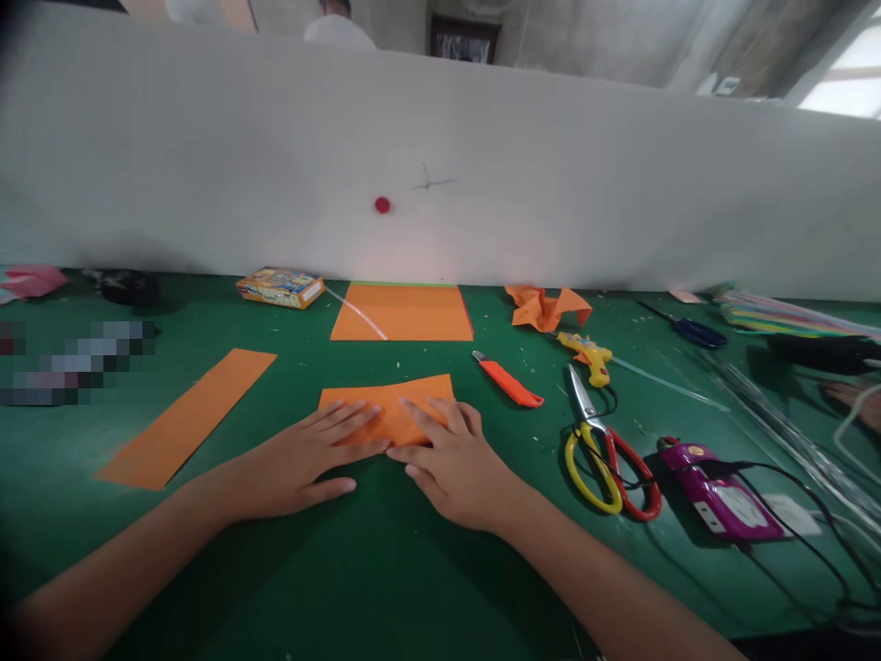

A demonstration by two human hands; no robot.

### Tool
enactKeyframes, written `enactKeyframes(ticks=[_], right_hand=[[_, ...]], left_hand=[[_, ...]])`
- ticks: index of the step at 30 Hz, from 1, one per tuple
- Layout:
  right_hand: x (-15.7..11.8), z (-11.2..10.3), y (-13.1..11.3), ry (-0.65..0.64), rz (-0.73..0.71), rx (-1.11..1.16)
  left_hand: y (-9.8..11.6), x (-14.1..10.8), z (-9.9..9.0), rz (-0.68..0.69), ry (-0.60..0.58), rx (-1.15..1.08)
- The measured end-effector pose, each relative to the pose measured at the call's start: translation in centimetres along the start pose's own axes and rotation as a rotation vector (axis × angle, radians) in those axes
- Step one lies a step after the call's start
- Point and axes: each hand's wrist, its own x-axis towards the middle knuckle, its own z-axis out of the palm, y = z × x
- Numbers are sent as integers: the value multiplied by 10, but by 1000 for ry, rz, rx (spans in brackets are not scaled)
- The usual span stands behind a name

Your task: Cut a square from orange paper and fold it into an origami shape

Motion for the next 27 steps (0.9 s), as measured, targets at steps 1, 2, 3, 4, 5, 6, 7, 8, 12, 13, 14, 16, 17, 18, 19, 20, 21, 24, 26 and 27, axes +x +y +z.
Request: enactKeyframes(ticks=[1, 2, 3, 4, 5, 6, 7, 8, 12, 13, 14, 16, 17, 18, 19, 20, 21, 24, 26, 27], right_hand=[[0, 0, 0, 5, 2, -2], [-1, 1, -1, 10, 3, -5], [-1, 1, -1, 15, 2, -7], [-1, 1, -1, 19, 2, -10], [-1, 1, -1, 23, 2, -11], [-1, 1, -1, 26, 3, -12], [-1, 1, -1, 28, 3, -12], [-1, 1, 0, 27, 4, -11], [-1, -1, 2, 24, 16, -8], [-1, -2, 2, 29, 24, -6], [-1, -3, 3, 35, 33, -3], [-2, -5, 5, 46, 56, 9], [-3, -6, 5, 50, 67, 15], [-3, -7, 6, 54, 79, 21], [-3, -8, 7, 57, 90, 27], [-3, -9, 8, 57, 101, 32], [-4, -9, 9, 59, 112, 35], [-4, -10, 12, 61, 137, 39], [-4, -11, 14, 66, 150, 33], [-5, -11, 14, 71, 158, 31]], left_hand=[[0, 0, 0, 0, -2, -2], [0, 0, 0, 0, -6, -6], [0, 0, 0, -1, -11, -10], [0, 0, 0, -3, -18, -15], [0, 0, 0, -5, -24, -19], [0, 1, 0, -7, -30, -22], [0, 1, 0, -9, -35, -23], [0, 1, 1, -11, -39, -22], [0, 1, 1, -17, -53, -23], [0, 1, 1, -18, -57, -22], [0, 1, 0, -18, -61, -21], [-1, 1, 0, -20, -67, -18], [-1, 1, 0, -19, -68, -17], [-1, 1, 0, -17, -67, -16], [-1, 1, 0, -15, -62, -15], [-1, 1, 0, -10, -52, -14], [-1, 1, 0, -5, -40, -13], [-1, 0, 0, 5, -8, -9], [-1, 0, 1, 2, -1, -9], [-1, 0, 1, -1, 0, -9]])
